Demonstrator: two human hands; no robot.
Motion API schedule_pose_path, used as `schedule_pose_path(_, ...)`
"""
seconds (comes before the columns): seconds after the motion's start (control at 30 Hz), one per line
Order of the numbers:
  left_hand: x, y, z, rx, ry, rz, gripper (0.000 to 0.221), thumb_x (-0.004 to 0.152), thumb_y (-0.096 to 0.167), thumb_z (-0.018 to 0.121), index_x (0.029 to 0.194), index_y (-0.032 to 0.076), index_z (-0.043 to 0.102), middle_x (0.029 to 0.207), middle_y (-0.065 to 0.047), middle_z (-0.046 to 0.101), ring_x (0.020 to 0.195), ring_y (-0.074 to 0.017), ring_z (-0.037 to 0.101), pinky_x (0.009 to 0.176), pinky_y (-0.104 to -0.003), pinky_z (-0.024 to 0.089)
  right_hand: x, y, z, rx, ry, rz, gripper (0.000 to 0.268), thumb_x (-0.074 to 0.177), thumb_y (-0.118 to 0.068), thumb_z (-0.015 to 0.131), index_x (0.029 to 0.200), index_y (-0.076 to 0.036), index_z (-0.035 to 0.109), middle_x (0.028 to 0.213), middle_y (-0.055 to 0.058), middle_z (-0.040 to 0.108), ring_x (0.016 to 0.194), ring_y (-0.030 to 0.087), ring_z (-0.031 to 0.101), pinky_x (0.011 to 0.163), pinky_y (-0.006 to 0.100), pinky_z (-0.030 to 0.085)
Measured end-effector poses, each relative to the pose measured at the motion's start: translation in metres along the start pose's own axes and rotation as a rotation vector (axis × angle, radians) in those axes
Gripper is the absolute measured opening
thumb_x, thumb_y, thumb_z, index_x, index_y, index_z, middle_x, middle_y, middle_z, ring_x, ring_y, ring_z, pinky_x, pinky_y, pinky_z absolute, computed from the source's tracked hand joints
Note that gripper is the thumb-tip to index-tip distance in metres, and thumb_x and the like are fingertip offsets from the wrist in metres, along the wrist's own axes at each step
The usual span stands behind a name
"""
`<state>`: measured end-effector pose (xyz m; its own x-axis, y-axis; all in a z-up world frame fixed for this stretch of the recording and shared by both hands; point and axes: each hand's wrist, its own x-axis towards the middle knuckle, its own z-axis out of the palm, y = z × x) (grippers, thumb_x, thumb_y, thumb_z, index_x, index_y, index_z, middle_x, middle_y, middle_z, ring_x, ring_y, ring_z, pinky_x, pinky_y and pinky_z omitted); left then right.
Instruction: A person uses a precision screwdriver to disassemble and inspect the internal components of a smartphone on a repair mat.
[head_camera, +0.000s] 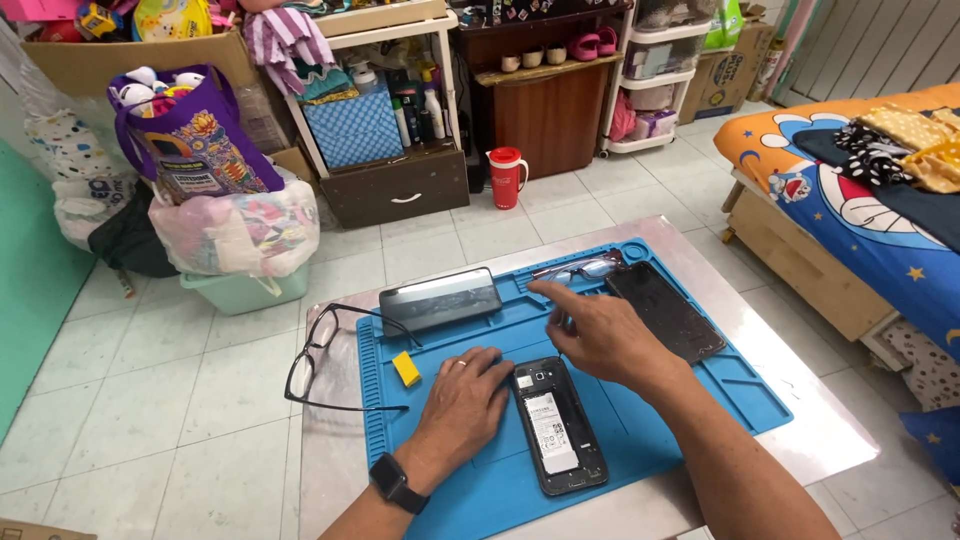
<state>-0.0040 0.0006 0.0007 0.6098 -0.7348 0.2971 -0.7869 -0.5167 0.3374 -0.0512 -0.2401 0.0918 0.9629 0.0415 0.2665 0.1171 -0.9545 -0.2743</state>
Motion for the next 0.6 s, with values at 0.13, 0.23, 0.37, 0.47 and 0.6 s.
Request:
schedule_pose_path(0.13,0.000,-0.001,-0.001,-0.001,-0.039,-0.025,0.041,0.105,0.025,0.058,0.143,0.012,0.063,0.149,-0.015,0.060,0.142,-0.0366,0.049,0.116,-0.057,0.035,-0.001,-0.001,0.001,0.052,-0.033,-0.034,0.053,0.102,-0.020,0.058,0.154,-0.027,0.053,0.061,0.012,0.062,0.053,0.031,0.055,0.056,0.047,0.042)
schedule_pose_path(0.23,0.000,-0.001,0.001,0.001,-0.033,-0.013,0.041,0.104,0.024,0.059,0.142,0.011,0.064,0.147,-0.015,0.060,0.141,-0.0364,0.049,0.116,-0.056,0.036,0.000,0.009,0.011,-0.017,0.055,-0.044,0.048,0.101,-0.026,0.064,0.149,-0.024,0.057,0.058,0.009,0.065,0.049,0.029,0.058,0.051,0.046,0.043)
schedule_pose_path(0.37,-0.001,-0.002,0.001,-0.003,-0.017,0.001,0.040,0.104,0.024,0.059,0.142,0.011,0.064,0.147,-0.014,0.060,0.139,-0.0354,0.050,0.114,-0.054,0.037,-0.002,-0.001,-0.007,0.091,-0.095,-0.034,0.061,0.102,-0.016,0.056,0.160,-0.027,0.042,0.093,0.007,0.078,0.067,0.035,0.066,0.063,0.050,0.046)
schedule_pose_path(0.47,0.000,-0.001,0.000,0.000,-0.010,0.006,0.040,0.104,0.023,0.060,0.141,0.011,0.064,0.146,-0.015,0.061,0.138,-0.0369,0.051,0.114,-0.056,0.037,-0.004,-0.005,-0.008,0.137,-0.093,-0.023,0.053,0.103,-0.015,0.057,0.155,-0.028,0.053,0.072,0.010,0.075,0.055,0.030,0.058,0.059,0.046,0.043)
schedule_pose_path(0.6,0.000,-0.001,0.001,-0.003,-0.018,-0.004,0.041,0.103,0.023,0.060,0.143,0.011,0.063,0.147,-0.016,0.060,0.140,-0.0375,0.049,0.115,-0.056,0.037,-0.003,-0.003,-0.004,0.111,-0.029,-0.036,0.049,0.101,-0.020,0.062,0.149,-0.027,0.060,0.055,0.011,0.059,0.051,0.031,0.052,0.058,0.046,0.042)
